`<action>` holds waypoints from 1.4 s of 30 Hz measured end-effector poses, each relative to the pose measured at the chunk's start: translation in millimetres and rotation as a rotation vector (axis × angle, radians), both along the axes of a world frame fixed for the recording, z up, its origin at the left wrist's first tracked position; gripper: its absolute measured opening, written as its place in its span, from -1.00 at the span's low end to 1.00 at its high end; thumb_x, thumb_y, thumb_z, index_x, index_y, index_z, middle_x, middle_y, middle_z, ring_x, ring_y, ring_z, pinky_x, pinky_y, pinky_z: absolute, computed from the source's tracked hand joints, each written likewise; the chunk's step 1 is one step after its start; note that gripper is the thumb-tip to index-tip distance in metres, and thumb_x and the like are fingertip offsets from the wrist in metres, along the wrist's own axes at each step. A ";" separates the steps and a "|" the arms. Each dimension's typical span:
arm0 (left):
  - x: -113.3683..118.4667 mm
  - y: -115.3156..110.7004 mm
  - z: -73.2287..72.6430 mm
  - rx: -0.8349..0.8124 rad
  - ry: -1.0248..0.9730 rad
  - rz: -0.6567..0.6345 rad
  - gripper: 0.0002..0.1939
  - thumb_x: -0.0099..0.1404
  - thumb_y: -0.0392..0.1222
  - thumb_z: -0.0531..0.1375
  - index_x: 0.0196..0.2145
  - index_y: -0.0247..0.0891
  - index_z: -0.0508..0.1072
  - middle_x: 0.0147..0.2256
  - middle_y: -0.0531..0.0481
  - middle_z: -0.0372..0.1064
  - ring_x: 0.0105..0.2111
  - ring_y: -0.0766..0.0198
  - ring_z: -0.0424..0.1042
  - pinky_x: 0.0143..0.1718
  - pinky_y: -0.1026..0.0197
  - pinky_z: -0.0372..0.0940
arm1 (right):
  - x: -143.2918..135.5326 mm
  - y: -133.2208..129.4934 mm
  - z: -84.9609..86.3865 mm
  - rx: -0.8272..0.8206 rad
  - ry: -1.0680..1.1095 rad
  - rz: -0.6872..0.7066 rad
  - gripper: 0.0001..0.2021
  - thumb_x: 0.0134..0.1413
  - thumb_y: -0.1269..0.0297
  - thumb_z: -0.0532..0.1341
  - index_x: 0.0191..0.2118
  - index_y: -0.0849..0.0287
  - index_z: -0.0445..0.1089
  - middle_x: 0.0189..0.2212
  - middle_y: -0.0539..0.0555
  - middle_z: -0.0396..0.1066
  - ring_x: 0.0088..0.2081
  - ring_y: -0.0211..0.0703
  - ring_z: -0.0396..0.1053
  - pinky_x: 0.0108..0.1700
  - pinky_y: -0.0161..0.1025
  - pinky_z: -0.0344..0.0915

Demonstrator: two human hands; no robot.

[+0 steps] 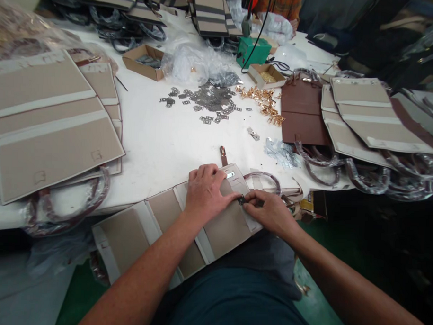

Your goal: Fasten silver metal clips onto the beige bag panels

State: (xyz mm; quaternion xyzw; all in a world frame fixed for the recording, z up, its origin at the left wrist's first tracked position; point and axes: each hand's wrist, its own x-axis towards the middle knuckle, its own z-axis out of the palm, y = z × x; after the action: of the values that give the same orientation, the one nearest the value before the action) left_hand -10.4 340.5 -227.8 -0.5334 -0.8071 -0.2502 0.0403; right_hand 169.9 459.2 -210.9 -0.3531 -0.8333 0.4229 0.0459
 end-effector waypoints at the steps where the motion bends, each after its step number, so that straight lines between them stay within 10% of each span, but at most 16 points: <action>1: -0.2 0.3 -0.3 0.000 -0.003 0.004 -0.37 0.11 0.34 0.44 -0.08 -0.18 0.49 -0.04 -0.13 0.40 0.03 -0.06 0.33 0.04 -0.12 0.21 | 0.0 0.6 -0.9 -0.005 0.001 0.005 -0.89 0.08 0.25 0.29 -0.28 0.12 0.55 -0.51 -0.09 0.46 -0.44 -0.21 0.36 -0.37 -0.29 0.18; 15: -2.9 2.1 -2.1 0.017 -0.012 0.003 -0.38 0.16 0.36 0.39 -0.07 -0.17 0.51 -0.03 -0.12 0.41 0.02 -0.04 0.36 0.02 -0.11 0.22 | 5.8 11.0 -11.5 -0.003 0.094 0.108 -0.81 0.15 0.34 0.26 -0.18 0.07 0.62 -0.43 -0.09 0.51 -0.40 -0.21 0.39 -0.33 -0.30 0.23; 29: -1.8 3.0 -0.5 0.002 0.010 0.010 -0.41 0.12 0.26 0.47 -0.07 -0.17 0.52 -0.02 -0.13 0.42 0.02 -0.07 0.37 0.02 -0.11 0.22 | 13.5 -7.6 -26.1 0.540 0.121 0.155 -0.84 0.35 0.34 0.19 -0.25 0.13 0.51 -0.35 0.06 0.49 -0.30 -0.11 0.45 -0.28 -0.23 0.16; 42: -1.7 4.3 -2.9 -0.012 -0.032 0.009 -0.42 0.13 0.27 0.46 -0.06 -0.14 0.49 0.02 -0.14 0.40 0.04 -0.07 0.34 0.07 -0.12 0.19 | 6.9 -1.9 -29.5 0.456 0.093 0.134 -0.90 0.16 0.37 0.18 -0.34 0.11 0.44 -0.38 0.06 0.46 -0.33 -0.13 0.38 -0.25 -0.24 0.18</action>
State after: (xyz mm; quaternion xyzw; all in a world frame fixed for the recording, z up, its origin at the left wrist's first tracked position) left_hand -12.1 344.8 -230.7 -0.5259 -0.8115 -0.2535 0.0253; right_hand 176.8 457.3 -240.5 -0.2575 -0.9259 0.2415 0.1345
